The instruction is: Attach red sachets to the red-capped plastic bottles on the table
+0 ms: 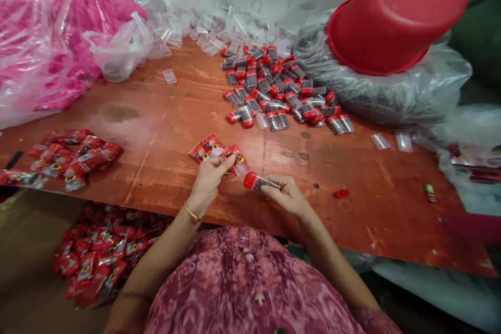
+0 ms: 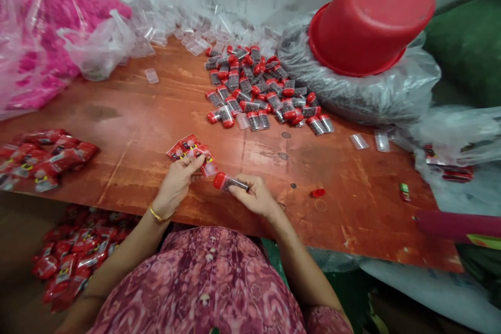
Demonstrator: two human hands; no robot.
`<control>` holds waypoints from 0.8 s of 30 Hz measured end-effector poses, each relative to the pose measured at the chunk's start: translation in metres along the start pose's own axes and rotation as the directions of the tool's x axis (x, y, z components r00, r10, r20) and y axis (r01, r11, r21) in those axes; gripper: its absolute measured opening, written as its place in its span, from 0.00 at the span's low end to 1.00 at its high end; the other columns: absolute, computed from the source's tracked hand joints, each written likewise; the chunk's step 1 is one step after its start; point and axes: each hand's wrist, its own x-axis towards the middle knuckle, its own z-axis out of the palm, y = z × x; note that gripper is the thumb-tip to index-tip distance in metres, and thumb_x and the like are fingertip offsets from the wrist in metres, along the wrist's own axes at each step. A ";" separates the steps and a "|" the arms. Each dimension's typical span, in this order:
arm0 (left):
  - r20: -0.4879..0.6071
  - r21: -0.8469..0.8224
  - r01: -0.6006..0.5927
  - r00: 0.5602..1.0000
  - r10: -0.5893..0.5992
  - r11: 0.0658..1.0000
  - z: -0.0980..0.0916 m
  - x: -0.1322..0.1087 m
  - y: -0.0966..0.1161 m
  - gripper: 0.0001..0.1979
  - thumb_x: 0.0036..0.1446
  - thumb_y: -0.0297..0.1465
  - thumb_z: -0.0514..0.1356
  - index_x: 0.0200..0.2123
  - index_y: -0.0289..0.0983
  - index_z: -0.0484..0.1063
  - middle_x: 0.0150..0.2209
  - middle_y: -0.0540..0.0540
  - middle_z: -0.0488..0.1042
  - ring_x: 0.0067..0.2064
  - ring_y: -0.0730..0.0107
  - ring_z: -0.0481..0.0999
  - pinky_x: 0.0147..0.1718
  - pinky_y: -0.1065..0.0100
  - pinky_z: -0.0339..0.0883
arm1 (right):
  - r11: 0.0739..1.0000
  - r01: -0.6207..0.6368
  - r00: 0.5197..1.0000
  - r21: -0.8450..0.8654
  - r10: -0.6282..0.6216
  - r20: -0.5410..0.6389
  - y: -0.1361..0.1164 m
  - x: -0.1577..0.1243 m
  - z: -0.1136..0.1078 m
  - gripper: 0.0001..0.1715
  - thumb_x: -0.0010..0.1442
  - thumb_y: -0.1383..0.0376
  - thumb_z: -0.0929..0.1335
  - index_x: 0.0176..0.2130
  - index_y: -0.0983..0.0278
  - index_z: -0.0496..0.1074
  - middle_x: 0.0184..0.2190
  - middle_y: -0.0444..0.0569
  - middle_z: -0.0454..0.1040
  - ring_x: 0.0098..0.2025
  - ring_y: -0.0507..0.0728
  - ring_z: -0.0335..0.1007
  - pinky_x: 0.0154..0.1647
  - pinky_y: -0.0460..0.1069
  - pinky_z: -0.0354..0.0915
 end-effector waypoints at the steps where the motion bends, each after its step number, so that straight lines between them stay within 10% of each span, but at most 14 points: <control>1: -0.001 -0.004 0.010 1.000 -0.010 1.000 0.000 0.000 0.000 0.23 0.23 0.46 0.72 0.19 0.33 0.74 0.19 0.51 0.73 0.21 0.78 0.69 0.24 0.74 0.65 | 1.000 -0.004 1.000 0.010 0.004 0.009 -0.001 -0.002 0.001 0.15 0.51 0.57 0.65 0.22 0.65 0.64 0.17 0.40 0.57 0.20 0.48 0.50 0.21 0.45 0.47; 24: 0.106 0.115 -0.051 0.994 0.039 0.992 -0.004 0.001 -0.001 0.18 0.36 0.44 0.70 0.19 0.34 0.75 0.20 0.49 0.74 0.23 0.75 0.68 0.24 0.73 0.63 | 0.983 -0.092 0.995 0.162 0.095 -0.013 -0.008 -0.002 0.008 0.14 0.47 0.58 0.67 0.19 0.63 0.63 0.14 0.38 0.56 0.17 0.46 0.47 0.17 0.44 0.44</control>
